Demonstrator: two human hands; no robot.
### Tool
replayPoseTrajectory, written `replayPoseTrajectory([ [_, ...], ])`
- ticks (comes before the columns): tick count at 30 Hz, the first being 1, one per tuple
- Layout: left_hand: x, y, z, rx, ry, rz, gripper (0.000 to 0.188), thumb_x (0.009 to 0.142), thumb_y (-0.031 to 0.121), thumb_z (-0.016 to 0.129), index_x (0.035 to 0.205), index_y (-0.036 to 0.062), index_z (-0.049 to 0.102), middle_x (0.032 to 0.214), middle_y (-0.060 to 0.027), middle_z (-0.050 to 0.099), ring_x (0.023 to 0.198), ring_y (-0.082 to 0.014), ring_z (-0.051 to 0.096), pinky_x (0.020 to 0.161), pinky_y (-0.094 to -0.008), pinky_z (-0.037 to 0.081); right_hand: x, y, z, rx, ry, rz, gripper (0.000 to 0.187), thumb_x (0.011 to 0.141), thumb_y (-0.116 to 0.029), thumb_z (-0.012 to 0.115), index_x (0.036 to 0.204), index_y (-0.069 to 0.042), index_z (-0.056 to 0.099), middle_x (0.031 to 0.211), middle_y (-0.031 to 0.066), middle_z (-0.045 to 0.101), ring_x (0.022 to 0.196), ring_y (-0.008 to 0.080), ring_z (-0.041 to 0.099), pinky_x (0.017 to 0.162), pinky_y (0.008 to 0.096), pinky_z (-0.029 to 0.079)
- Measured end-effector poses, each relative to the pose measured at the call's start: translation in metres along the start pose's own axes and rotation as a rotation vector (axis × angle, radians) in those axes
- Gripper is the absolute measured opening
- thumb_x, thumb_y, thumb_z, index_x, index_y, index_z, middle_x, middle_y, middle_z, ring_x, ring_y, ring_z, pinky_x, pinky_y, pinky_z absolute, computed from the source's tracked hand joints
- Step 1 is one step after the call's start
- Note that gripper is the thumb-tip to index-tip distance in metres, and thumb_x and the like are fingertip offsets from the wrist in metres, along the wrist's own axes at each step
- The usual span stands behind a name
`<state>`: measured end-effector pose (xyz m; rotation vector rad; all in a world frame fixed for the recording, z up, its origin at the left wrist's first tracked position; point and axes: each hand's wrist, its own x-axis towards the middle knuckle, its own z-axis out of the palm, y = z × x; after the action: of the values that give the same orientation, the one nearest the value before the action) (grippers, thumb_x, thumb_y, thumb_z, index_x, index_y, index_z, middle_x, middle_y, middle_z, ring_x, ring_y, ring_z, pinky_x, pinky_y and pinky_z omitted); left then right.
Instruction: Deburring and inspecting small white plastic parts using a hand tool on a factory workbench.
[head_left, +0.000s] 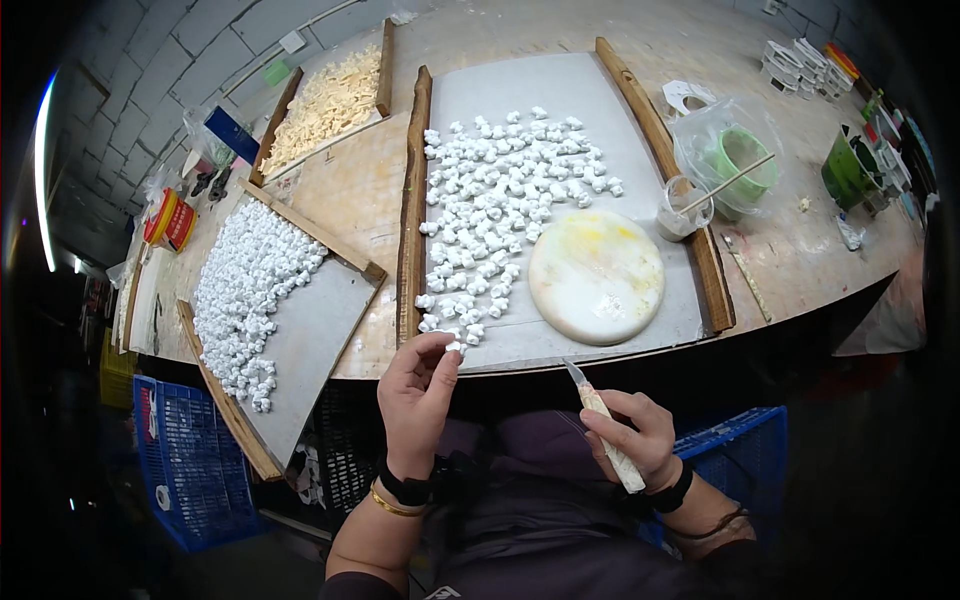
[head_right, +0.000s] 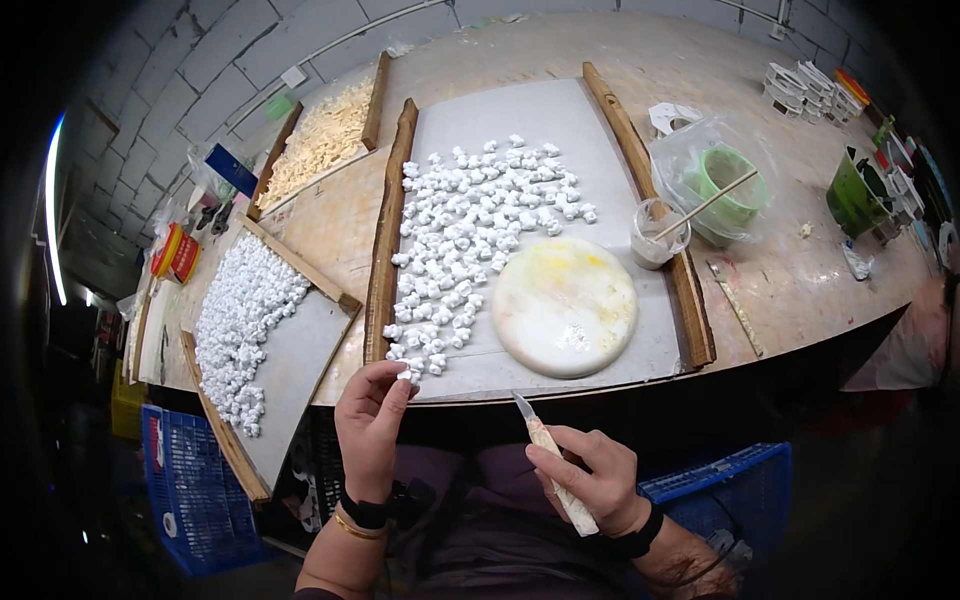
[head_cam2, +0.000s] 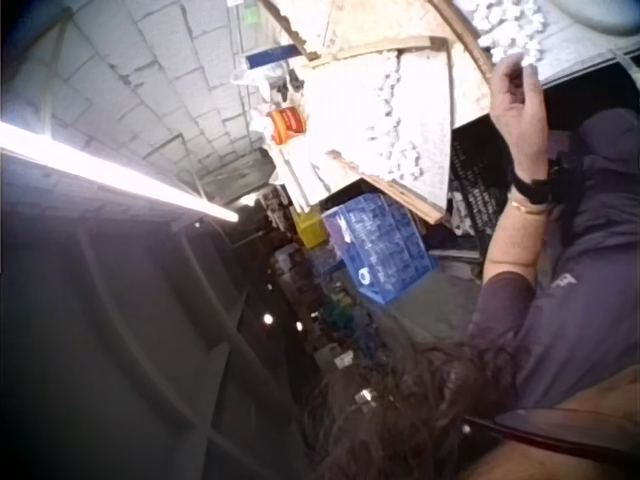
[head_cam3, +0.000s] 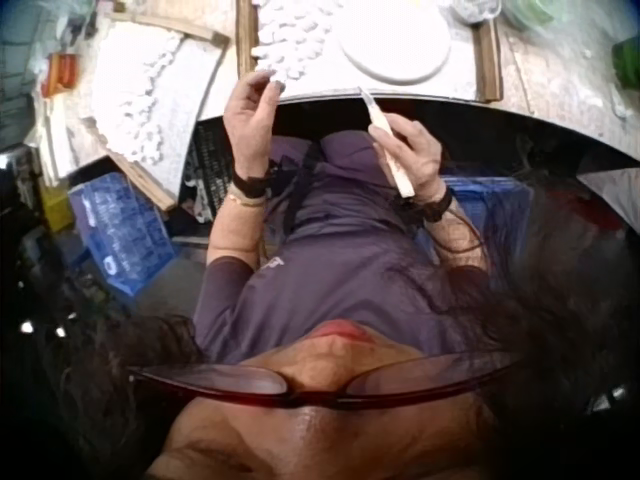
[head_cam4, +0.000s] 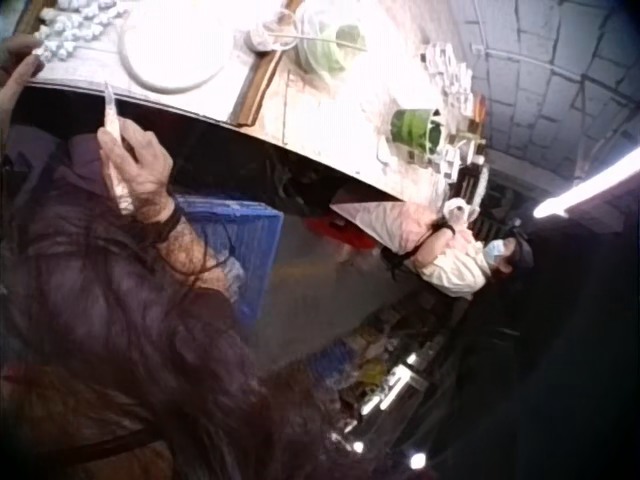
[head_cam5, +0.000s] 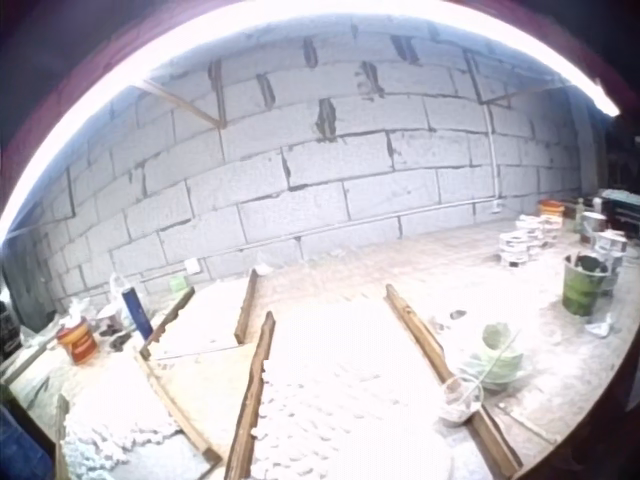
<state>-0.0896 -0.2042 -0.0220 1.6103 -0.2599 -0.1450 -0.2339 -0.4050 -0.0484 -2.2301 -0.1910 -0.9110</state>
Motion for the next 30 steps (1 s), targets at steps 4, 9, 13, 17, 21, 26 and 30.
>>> replayPoseTrajectory([
  [4,0.026,0.003,-0.007,0.290,0.000,0.158,0.014,0.088,0.003,0.064,0.101,-0.0009,0.063,0.086,-0.0051,0.065,0.072,-0.0080,0.059,0.065,-0.0200,0.046,-0.001,0.000,-0.002,-0.007,-0.007,0.005,0.036,0.068,-0.001,0.073,0.102,-0.013,0.070,0.101,0.0085,0.065,0.062,0.0131,0.057,0.052,0.0230,0.048],
  [9,0.056,0.010,0.001,0.587,-0.094,0.370,0.013,0.083,0.004,0.066,0.095,0.0012,0.063,0.079,-0.0078,0.061,0.069,-0.0172,0.058,0.065,-0.0275,0.046,-0.001,0.002,-0.002,0.014,0.016,0.008,0.036,0.068,-0.001,0.074,0.103,-0.012,0.070,0.101,0.0090,0.065,0.062,0.0139,0.058,0.053,0.0234,0.049],
  [13,0.066,0.000,0.008,0.714,-0.200,0.375,0.012,0.080,0.001,0.067,0.092,0.0008,0.064,0.076,-0.0051,0.058,0.067,-0.0135,0.055,0.063,-0.0248,0.045,-0.001,0.001,-0.006,0.028,-0.019,0.019,0.030,0.072,-0.002,0.070,0.101,-0.007,0.068,0.101,0.0136,0.064,0.066,0.0187,0.060,0.057,0.0271,0.050],
  [17,0.071,-0.005,0.014,0.727,-0.232,0.360,0.012,0.079,0.002,0.067,0.090,0.0007,0.064,0.077,-0.0063,0.059,0.068,-0.0148,0.057,0.063,-0.0261,0.046,-0.004,0.005,-0.006,0.015,0.021,0.025,0.036,0.068,-0.001,0.073,0.103,-0.011,0.070,0.101,0.0095,0.065,0.063,0.0152,0.059,0.053,0.0250,0.050],
  [21,0.075,-0.011,0.018,0.761,-0.228,0.414,0.011,0.078,0.003,0.067,0.089,0.0010,0.064,0.077,-0.0086,0.061,0.068,-0.0184,0.059,0.063,-0.0288,0.048,-0.006,0.007,-0.007,0.011,0.029,0.029,0.036,0.069,-0.001,0.073,0.103,-0.011,0.069,0.101,0.0096,0.065,0.062,0.0154,0.058,0.054,0.0250,0.050],
  [26,0.076,-0.014,0.023,0.842,-0.221,0.459,0.012,0.077,0.004,0.068,0.087,0.0024,0.064,0.077,-0.0092,0.062,0.069,-0.0233,0.059,0.063,-0.0327,0.048,-0.004,0.006,-0.011,0.020,0.016,0.032,0.035,0.068,-0.001,0.073,0.102,-0.011,0.069,0.100,0.0099,0.065,0.062,0.0161,0.059,0.054,0.0249,0.050],
  [30,0.069,-0.002,0.012,0.830,-0.184,0.426,0.016,0.076,0.005,0.069,0.090,0.0039,0.063,0.077,-0.0085,0.062,0.073,-0.0268,0.059,0.066,-0.0362,0.048,-0.002,0.008,-0.005,0.030,0.005,0.022,0.034,0.069,-0.001,0.072,0.102,-0.010,0.069,0.100,0.0107,0.065,0.064,0.0171,0.060,0.055,0.0262,0.050],
])
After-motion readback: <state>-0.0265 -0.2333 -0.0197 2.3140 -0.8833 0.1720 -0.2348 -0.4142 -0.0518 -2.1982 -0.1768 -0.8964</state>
